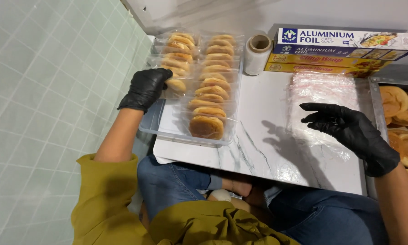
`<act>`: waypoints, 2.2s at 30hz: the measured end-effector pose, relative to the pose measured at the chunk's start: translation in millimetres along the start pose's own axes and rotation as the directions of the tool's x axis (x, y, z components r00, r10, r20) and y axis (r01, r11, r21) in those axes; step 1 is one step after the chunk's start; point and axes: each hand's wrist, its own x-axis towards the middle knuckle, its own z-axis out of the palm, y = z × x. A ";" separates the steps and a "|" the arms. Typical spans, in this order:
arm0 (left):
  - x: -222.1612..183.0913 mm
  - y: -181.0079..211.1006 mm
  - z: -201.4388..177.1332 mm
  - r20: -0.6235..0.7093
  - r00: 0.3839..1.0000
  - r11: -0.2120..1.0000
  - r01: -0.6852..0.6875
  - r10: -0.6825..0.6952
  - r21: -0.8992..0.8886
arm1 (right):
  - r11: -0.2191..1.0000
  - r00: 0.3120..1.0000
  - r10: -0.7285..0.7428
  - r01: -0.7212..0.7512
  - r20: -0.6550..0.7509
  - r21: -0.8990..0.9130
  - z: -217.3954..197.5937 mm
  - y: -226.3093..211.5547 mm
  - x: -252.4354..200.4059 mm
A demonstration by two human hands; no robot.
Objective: Wrapping individual burger buns in plastic bags and organizing them into a tray for storage or sale.
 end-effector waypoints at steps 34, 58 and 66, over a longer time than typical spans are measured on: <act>7.3 -100.3 94.2 -0.061 0.996 0.994 -0.057 0.062 0.091 | 0.923 0.983 0.183 -0.165 0.018 -0.348 -5.2 -6.3 7.3; -5.5 -71.1 42.7 -0.148 0.984 0.952 -0.053 0.102 0.301 | 0.858 0.972 0.228 -0.224 -0.047 -0.462 -8.3 -13.0 8.5; 3.3 -78.8 75.7 -0.211 0.943 0.957 -0.218 0.256 0.190 | 0.872 0.959 0.275 -0.279 -0.068 -0.402 -1.1 -31.9 2.1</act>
